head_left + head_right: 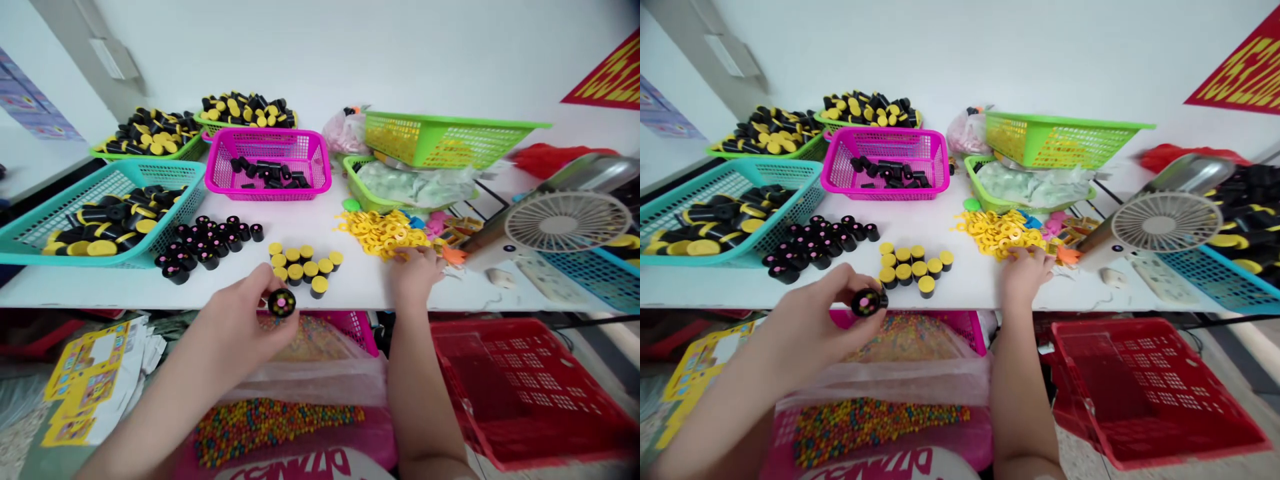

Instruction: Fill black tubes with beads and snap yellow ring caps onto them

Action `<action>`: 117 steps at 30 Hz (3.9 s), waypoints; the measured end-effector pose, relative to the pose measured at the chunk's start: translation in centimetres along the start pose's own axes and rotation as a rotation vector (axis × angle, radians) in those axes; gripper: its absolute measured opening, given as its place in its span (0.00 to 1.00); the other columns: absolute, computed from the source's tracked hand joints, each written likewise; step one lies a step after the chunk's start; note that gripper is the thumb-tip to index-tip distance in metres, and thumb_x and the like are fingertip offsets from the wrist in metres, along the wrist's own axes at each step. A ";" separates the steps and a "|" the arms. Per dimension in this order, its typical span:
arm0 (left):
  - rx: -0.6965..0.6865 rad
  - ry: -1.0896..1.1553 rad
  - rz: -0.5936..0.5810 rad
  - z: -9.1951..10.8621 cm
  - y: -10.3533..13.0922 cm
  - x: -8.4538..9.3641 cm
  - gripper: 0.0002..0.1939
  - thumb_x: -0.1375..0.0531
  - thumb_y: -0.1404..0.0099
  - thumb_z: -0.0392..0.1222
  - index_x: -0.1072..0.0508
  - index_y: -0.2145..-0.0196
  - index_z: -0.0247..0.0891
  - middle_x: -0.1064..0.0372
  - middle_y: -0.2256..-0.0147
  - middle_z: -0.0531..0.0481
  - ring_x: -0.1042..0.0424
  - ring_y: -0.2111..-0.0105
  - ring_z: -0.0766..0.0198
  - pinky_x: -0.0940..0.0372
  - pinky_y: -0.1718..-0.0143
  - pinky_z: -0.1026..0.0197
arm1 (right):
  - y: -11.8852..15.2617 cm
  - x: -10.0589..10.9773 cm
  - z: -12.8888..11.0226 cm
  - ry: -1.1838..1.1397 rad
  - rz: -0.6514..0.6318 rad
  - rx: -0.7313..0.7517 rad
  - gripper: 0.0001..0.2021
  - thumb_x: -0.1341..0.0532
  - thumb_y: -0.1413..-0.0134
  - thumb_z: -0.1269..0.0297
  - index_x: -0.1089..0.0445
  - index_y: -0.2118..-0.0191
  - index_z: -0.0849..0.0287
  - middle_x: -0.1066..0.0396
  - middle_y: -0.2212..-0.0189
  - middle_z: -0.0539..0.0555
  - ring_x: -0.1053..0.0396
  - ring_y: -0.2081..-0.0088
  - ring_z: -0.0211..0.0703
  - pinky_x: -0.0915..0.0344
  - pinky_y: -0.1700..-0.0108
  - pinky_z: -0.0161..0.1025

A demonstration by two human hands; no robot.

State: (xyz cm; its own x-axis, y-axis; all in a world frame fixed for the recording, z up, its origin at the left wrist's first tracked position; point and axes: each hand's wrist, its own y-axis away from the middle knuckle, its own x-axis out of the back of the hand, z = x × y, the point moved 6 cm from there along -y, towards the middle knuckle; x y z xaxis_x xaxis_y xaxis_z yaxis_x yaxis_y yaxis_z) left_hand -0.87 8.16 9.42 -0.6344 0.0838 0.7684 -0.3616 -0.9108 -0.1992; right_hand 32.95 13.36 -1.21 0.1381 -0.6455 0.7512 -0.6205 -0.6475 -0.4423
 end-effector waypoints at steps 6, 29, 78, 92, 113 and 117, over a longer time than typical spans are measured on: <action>-0.006 0.225 0.060 -0.4 0.5 -2.3 0.12 0.36 0.38 0.47 0.32 0.61 0.42 0.24 0.65 0.51 0.24 0.67 0.59 0.32 0.65 0.58 | 3.1 5.5 -6.4 -0.722 0.088 0.106 0.09 0.41 0.42 0.60 0.30 0.59 0.58 0.28 0.65 0.56 0.31 0.67 0.43 0.33 0.62 0.43; -0.096 1.147 0.019 -4.1 2.9 -6.9 0.10 0.48 0.26 0.45 0.46 0.52 0.46 0.37 0.48 0.46 0.35 0.46 0.61 0.40 0.45 0.52 | 14.6 3.9 -15.3 -1.353 -0.809 0.209 0.06 0.36 0.42 0.64 0.33 0.68 0.54 0.34 0.69 0.48 0.34 0.68 0.36 0.34 0.68 0.34; 0.026 1.156 -0.083 -3.4 2.8 -4.5 0.23 0.35 0.37 0.41 0.47 0.54 0.46 0.32 0.62 0.53 0.31 0.71 0.70 0.37 0.69 0.67 | 16.9 5.4 -15.9 -1.072 -0.286 0.971 0.30 0.36 0.45 0.60 0.45 0.38 0.44 0.35 0.49 0.57 0.37 0.40 0.58 0.37 0.39 0.66; 0.196 0.317 0.025 -12.0 -0.7 -6.3 0.37 0.33 0.43 0.50 0.50 0.47 0.38 0.55 0.34 0.22 0.49 0.33 0.40 0.48 0.37 0.34 | 9.6 -2.6 -11.1 -0.687 -0.436 0.425 0.31 0.54 0.34 0.42 0.53 0.33 0.52 0.54 0.34 0.63 0.59 0.30 0.55 0.52 0.33 0.64; -0.300 0.207 0.050 -7.7 -10.0 -9.2 0.68 0.29 0.64 0.68 0.57 0.37 0.32 0.72 0.34 0.20 0.71 0.32 0.29 0.62 0.35 0.31 | 4.3 -2.0 -8.9 -0.572 -0.275 0.278 0.28 0.47 0.36 0.51 0.41 0.36 0.62 0.43 0.35 0.66 0.47 0.34 0.53 0.50 0.33 0.55; -0.169 -0.092 0.093 -7.9 -10.1 -4.0 0.31 0.48 0.31 0.59 0.46 0.37 0.40 0.58 0.34 0.32 0.56 0.33 0.42 0.52 0.37 0.37 | 1.9 -1.1 -5.3 -0.133 -0.097 0.214 0.25 0.45 0.39 0.61 0.35 0.39 0.66 0.42 0.38 0.71 0.46 0.37 0.63 0.47 0.38 0.60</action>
State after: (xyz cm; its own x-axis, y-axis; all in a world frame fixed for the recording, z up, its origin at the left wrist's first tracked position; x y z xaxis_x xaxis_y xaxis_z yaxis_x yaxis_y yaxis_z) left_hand -0.09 20.21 3.52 -0.6079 -0.0418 0.7929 -0.4186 -0.8317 -0.3647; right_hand 27.56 14.97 -0.30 0.2978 -0.6143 0.7308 -0.4239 -0.7710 -0.4754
